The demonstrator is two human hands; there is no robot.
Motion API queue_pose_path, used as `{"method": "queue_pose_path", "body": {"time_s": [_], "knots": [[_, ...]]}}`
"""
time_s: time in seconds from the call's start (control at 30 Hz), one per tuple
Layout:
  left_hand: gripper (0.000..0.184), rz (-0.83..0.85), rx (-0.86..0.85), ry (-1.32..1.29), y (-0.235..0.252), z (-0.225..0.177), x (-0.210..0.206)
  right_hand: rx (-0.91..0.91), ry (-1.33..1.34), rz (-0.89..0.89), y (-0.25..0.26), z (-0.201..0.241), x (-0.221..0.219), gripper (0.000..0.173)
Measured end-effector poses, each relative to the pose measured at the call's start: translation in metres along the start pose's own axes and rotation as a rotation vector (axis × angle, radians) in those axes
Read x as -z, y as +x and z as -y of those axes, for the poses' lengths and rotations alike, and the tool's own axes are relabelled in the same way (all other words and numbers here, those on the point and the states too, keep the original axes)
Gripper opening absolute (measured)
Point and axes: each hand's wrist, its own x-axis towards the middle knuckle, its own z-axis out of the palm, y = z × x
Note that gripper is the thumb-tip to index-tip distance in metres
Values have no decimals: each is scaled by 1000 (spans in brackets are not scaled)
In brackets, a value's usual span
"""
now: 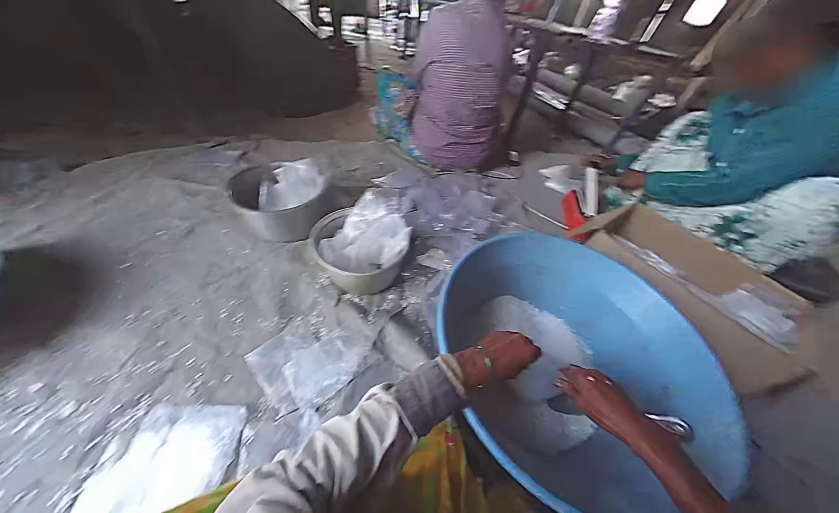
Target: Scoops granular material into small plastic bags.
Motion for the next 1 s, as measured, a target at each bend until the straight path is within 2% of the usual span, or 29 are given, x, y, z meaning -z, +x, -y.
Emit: {"method": "queue_pose_path", "body": {"time_s": [0.17, 0.33, 0.47, 0.53, 0.63, 0.67, 0.8, 0.83, 0.9, 1.0], "knots": [[26, 42, 47, 2, 1, -3, 3, -10, 39, 66, -1, 3, 3, 38], [27, 49, 86, -2, 4, -4, 3, -2, 115, 21, -1, -4, 2, 39], [31, 103, 148, 46, 4, -5, 5, -46, 58, 74, -3, 5, 8, 39], [25, 29, 102, 89, 3, -4, 2, -67, 32, 78, -5, 3, 14, 38], [21, -200, 14, 92, 2, -1, -3, -67, 26, 38, -11, 3, 25, 37], [20, -226, 12, 80, 2, 0, -4, -56, 35, 30, -13, 4, 25, 38], [25, 42, 142, 32, 4, -2, 3, -26, 63, 84, -7, 7, 9, 41], [25, 62, 144, 26, 5, -3, 3, -23, 59, 96, -6, 7, 8, 40], [25, 19, 121, 12, 3, -3, 3, -14, 42, 82, -7, 6, 12, 39], [23, -150, 41, -32, -1, 0, -2, -22, 37, 26, -10, 4, 24, 37]]}}
